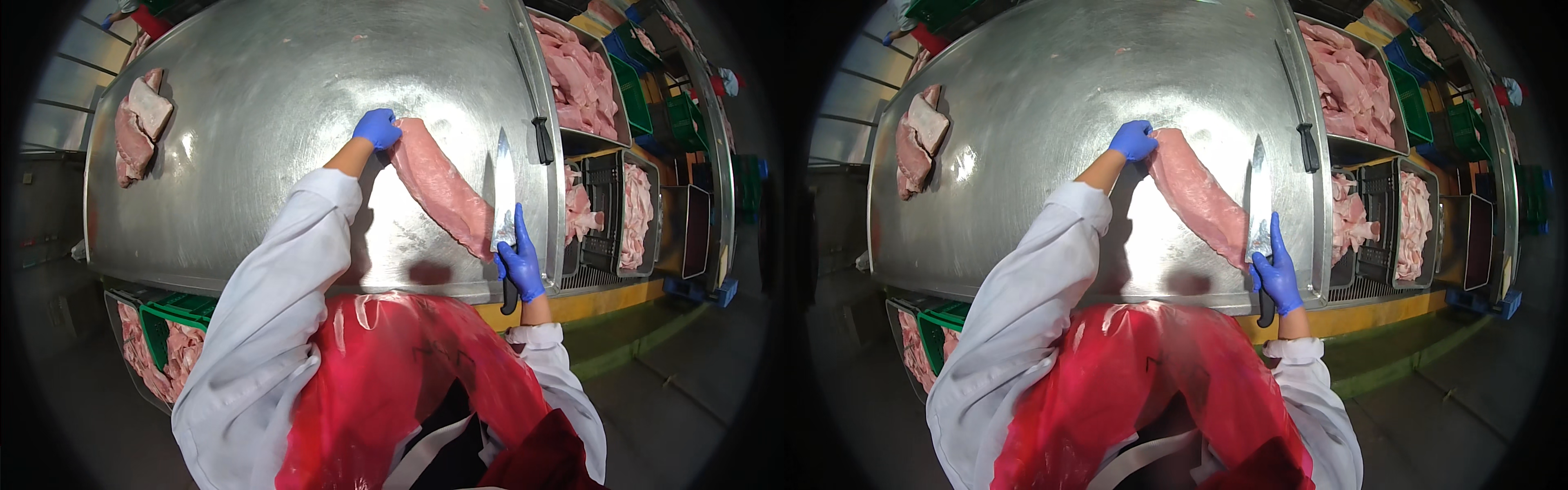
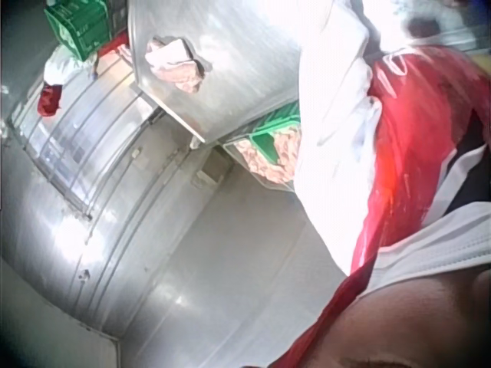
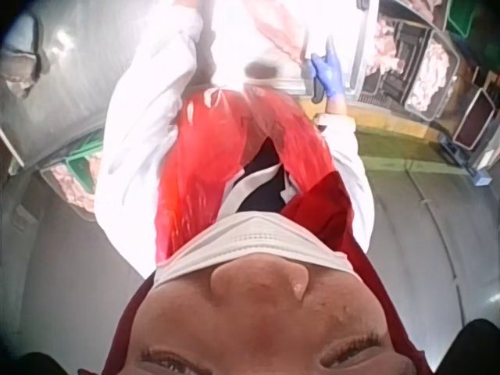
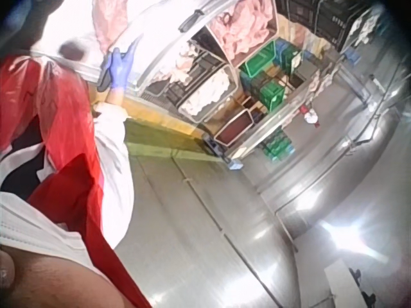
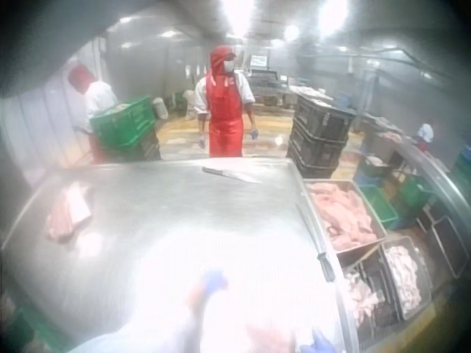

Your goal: The person trims fat and connective tissue from large slabs of pork belly using a boning knife. They repeatedly slice off fat layers, place trimmed meat into a tray, and discard fat into a green bin. The person handles multiple pieces sequentially on a stainless steel table.

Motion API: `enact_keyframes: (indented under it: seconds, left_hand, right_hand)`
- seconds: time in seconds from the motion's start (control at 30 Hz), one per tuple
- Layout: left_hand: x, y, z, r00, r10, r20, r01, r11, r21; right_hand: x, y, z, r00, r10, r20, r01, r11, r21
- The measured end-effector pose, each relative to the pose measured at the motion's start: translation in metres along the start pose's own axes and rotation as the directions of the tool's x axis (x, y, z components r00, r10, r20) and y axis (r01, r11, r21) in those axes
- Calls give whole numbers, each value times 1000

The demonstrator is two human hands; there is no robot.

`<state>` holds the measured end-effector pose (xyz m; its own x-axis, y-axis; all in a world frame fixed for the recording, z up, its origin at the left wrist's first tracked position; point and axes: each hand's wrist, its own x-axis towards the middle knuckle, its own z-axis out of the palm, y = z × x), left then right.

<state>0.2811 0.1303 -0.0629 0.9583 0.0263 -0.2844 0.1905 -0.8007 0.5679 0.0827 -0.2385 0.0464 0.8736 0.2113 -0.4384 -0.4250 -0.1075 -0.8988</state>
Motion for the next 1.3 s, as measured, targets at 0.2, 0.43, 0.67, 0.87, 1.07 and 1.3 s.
enact_keyframes:
  seconds: [0.2, 0.43, 0.67, 0.87, 1.07, 1.3]
  left_hand:
    - [-49, -39, 28, 985, -173, 7, 101, 542, -834]
    - [-72, -40, 35, 977, -207, -41, 9, 236, -972]
    - [-79, -58, 42, 961, -254, -111, -51, 229, -972]
    - [-75, -54, 47, 978, -185, -101, -68, 174, -982]
    - [-79, -86, 49, 942, -244, -233, -120, 404, -907]
    - [-109, -26, -18, 945, -137, -297, -99, 746, -659]
  right_hand:
    - [64, -2, 57, 996, -74, 42, 85, 887, -454]
    - [162, -47, 163, 979, -87, 186, 202, 577, -791]
    - [125, -3, 113, 878, -145, 457, 474, 399, -785]
    - [160, -14, 157, 948, -25, 318, 304, 372, -877]
    - [100, 15, 119, 900, 59, 433, 357, 471, -807]
    - [128, -27, 193, 949, 133, 287, 90, 756, -649]
